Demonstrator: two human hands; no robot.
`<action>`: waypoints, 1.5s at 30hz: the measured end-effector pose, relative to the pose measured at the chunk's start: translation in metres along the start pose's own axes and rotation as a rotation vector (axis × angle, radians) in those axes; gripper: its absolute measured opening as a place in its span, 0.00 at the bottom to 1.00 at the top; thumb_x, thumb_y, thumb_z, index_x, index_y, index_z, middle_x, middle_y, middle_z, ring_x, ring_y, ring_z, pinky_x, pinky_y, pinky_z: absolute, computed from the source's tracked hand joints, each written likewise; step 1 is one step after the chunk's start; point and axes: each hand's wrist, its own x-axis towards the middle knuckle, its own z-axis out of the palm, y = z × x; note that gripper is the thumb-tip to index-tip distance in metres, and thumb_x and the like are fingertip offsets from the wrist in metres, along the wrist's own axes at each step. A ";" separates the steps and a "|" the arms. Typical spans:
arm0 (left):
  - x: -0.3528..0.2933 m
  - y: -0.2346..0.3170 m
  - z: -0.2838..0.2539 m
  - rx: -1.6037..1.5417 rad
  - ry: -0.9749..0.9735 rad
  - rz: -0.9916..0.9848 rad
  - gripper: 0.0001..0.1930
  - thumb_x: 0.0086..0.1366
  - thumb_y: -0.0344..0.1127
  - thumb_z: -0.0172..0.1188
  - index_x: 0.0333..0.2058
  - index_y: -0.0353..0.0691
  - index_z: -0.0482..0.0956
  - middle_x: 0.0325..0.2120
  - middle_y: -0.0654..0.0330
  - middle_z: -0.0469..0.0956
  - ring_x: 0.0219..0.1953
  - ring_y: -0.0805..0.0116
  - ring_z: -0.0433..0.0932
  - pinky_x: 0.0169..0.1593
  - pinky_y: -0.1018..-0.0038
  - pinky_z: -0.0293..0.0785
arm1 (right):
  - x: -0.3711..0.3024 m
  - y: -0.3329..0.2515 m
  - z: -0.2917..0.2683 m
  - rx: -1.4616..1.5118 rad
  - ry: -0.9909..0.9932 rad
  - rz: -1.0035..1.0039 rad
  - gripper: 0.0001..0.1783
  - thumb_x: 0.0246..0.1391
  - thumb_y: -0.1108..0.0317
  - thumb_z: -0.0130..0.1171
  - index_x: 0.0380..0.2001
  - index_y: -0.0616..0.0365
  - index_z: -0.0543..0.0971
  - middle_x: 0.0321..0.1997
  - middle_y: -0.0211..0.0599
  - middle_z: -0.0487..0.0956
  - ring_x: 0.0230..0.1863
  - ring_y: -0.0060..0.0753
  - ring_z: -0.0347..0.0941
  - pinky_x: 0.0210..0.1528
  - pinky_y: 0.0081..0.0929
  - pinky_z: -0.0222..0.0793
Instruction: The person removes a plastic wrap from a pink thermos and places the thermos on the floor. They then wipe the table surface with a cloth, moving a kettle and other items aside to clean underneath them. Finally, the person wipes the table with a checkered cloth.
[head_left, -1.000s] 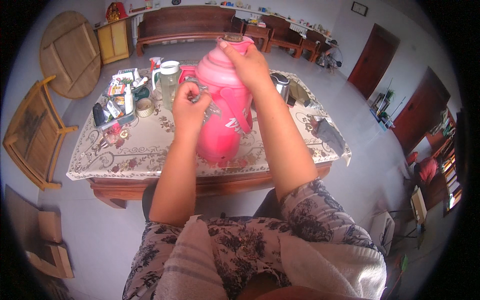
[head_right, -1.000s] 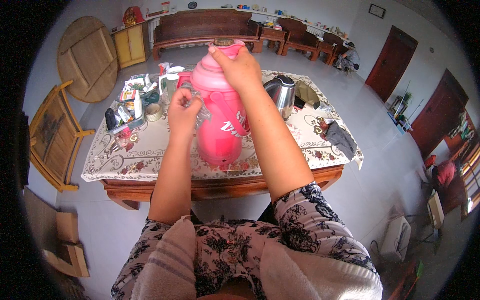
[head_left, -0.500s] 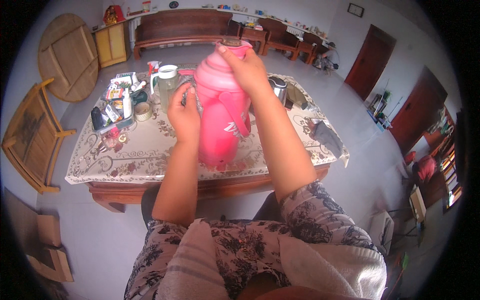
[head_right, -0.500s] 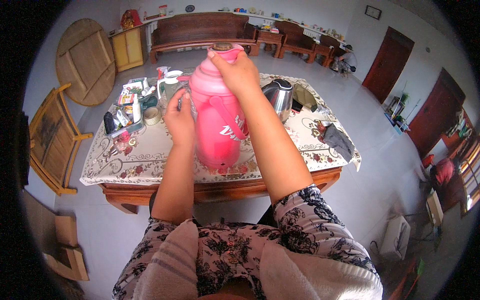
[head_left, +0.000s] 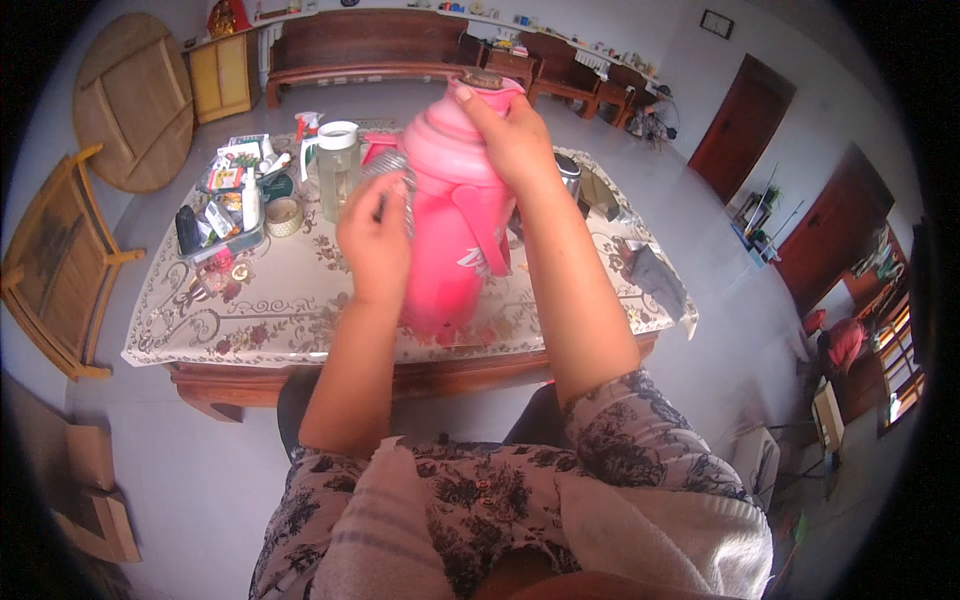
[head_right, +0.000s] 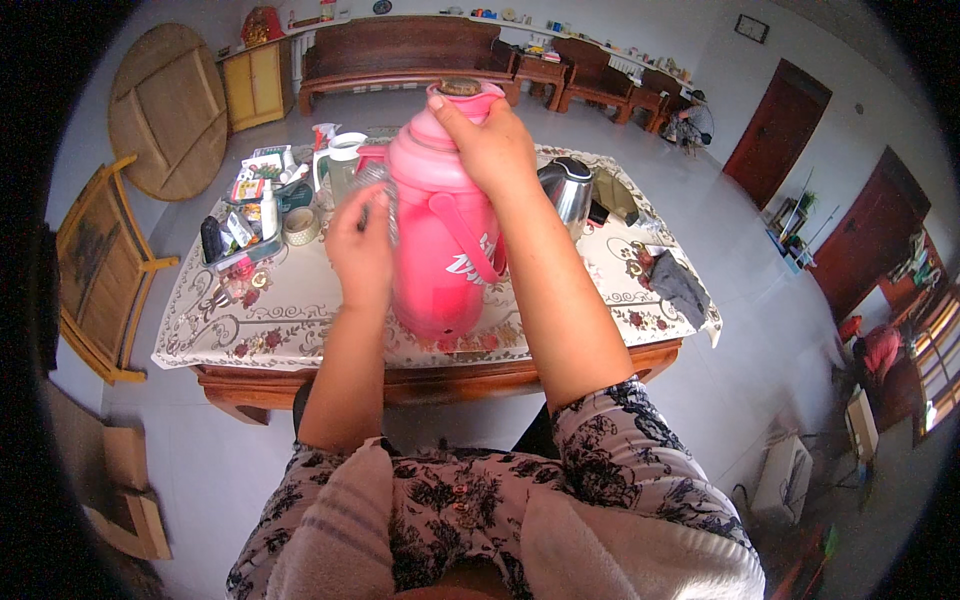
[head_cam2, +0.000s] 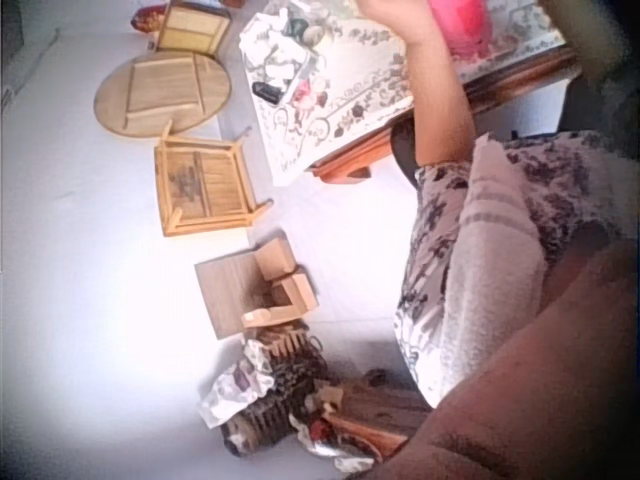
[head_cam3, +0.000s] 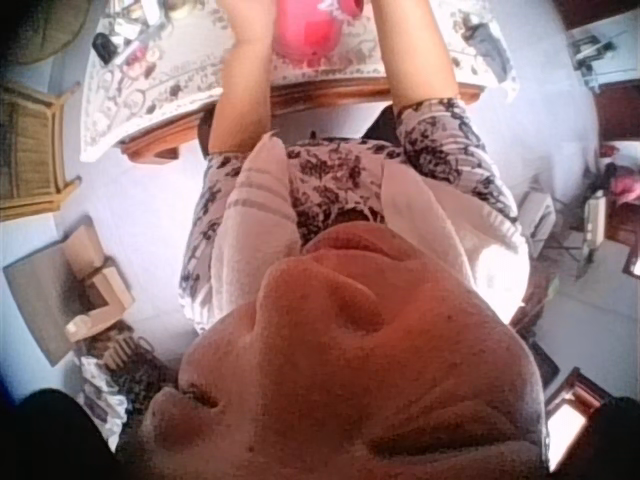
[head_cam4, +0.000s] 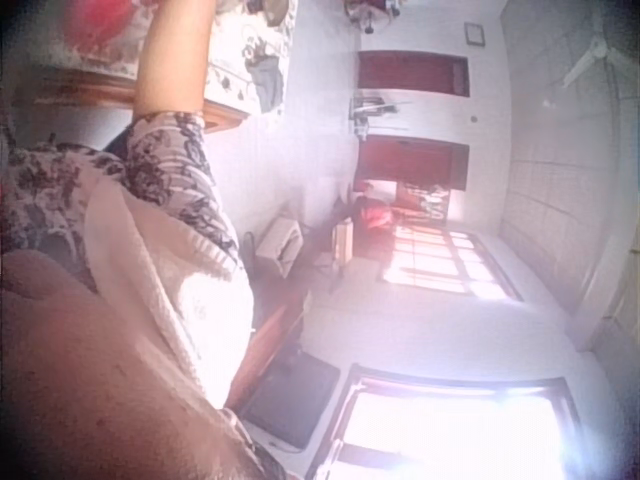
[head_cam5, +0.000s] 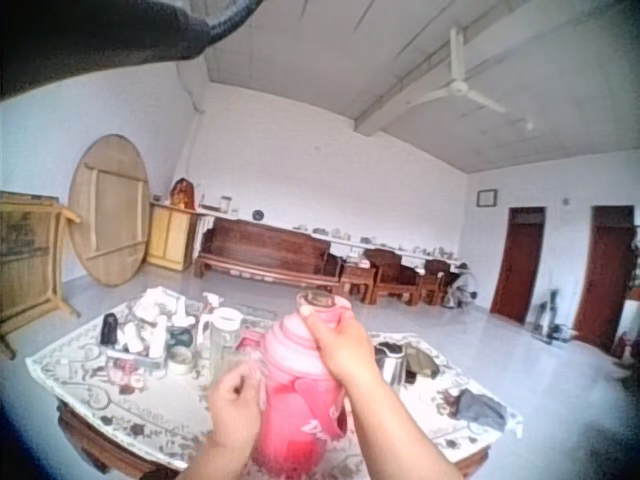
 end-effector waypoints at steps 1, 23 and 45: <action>-0.006 0.008 0.001 0.041 -0.031 0.058 0.08 0.61 0.29 0.61 0.39 0.38 0.82 0.33 0.56 0.81 0.38 0.65 0.79 0.45 0.74 0.72 | 0.001 0.005 -0.001 0.008 0.003 0.011 0.46 0.43 0.30 0.60 0.44 0.69 0.76 0.42 0.59 0.80 0.49 0.54 0.76 0.52 0.38 0.69; 0.073 -0.001 -0.011 0.449 -0.183 0.443 0.07 0.61 0.33 0.59 0.36 0.38 0.81 0.38 0.57 0.81 0.45 0.57 0.76 0.51 0.66 0.67 | 0.000 0.002 0.002 0.007 -0.039 -0.003 0.47 0.43 0.28 0.59 0.44 0.69 0.75 0.42 0.59 0.80 0.48 0.55 0.76 0.52 0.39 0.68; 0.032 0.031 -0.014 0.495 -0.223 0.577 0.06 0.63 0.36 0.57 0.34 0.47 0.82 0.33 0.64 0.78 0.44 0.63 0.74 0.57 0.63 0.56 | 0.000 -0.003 -0.003 -0.030 -0.056 0.028 0.51 0.40 0.26 0.58 0.46 0.70 0.75 0.45 0.60 0.79 0.50 0.56 0.75 0.54 0.39 0.68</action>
